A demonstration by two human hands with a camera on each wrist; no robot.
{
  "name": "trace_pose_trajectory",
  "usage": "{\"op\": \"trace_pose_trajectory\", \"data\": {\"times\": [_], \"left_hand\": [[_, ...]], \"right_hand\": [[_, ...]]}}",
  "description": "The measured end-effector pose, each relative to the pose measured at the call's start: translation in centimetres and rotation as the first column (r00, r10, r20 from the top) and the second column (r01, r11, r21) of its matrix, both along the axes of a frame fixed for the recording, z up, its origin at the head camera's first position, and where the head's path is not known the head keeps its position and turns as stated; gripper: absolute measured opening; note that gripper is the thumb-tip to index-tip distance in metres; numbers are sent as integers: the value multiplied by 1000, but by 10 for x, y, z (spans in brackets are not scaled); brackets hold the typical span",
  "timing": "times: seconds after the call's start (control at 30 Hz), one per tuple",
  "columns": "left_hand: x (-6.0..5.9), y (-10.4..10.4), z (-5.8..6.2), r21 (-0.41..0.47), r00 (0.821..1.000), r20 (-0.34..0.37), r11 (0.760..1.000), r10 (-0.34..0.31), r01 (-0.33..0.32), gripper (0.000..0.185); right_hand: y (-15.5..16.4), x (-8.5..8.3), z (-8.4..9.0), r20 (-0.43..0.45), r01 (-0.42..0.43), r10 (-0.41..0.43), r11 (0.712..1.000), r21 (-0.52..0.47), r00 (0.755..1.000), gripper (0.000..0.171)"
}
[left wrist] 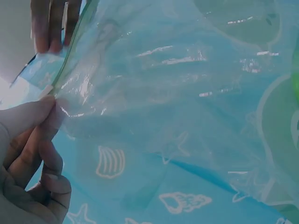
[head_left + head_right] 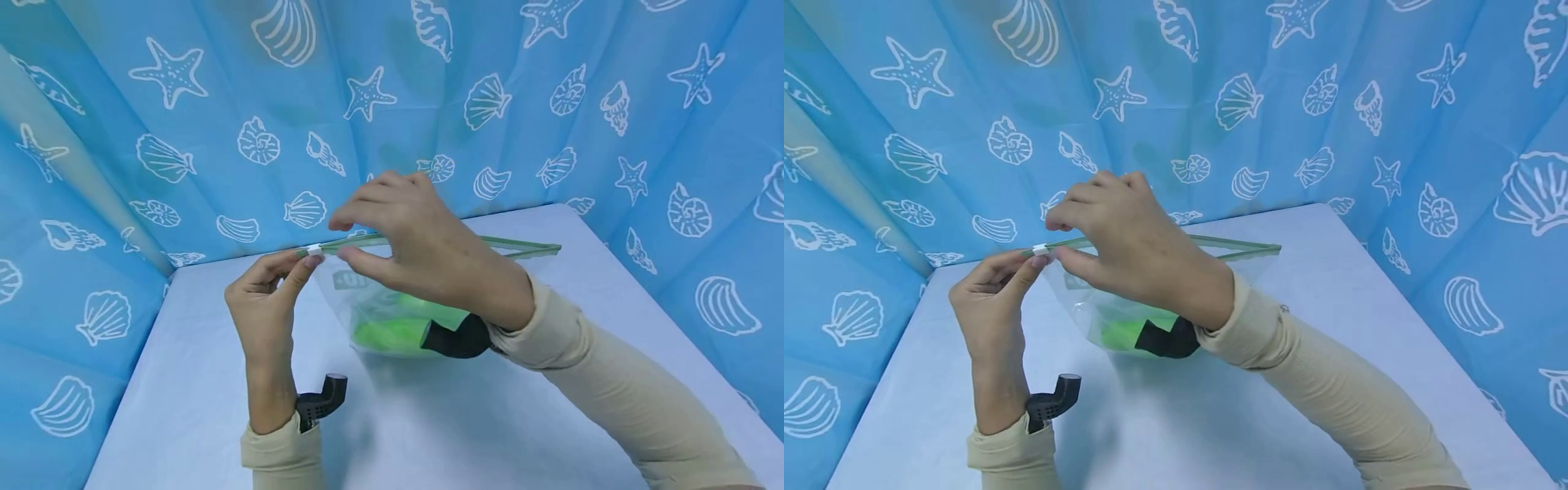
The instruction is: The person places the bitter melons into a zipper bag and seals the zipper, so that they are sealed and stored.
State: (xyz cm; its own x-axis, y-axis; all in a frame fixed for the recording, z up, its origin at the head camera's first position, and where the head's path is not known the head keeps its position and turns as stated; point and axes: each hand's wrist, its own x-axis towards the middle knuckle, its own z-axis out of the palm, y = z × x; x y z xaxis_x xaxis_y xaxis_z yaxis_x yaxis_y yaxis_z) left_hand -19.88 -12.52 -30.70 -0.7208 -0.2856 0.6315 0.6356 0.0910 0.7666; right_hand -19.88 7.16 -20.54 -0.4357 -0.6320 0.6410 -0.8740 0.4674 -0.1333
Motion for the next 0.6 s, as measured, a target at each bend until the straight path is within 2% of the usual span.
{"op": "trace_pose_trajectory", "data": {"times": [0.07,0.13,0.3,0.37,0.6], "left_hand": [[4,4,4,5,1000,-15,1000,-19,19,11],[3,5,2,-7,999,-25,1000,-23,23,11],[-4,2,-12,-26,999,-15,999,-29,28,12],[-4,2,-14,-19,1000,-7,999,-30,30,12],[-2,0,-10,-34,1000,3,999,-17,17,12]], "right_hand": [[-9,-6,-6,14,15,-15,999,46,1000,17],[-15,-12,-12,26,28,-31,996,83,999,16],[-21,-21,-21,43,33,-39,992,120,998,12],[-21,-22,-22,33,33,-37,992,123,999,10],[-18,-23,-20,0,45,-45,991,123,999,9]]}}
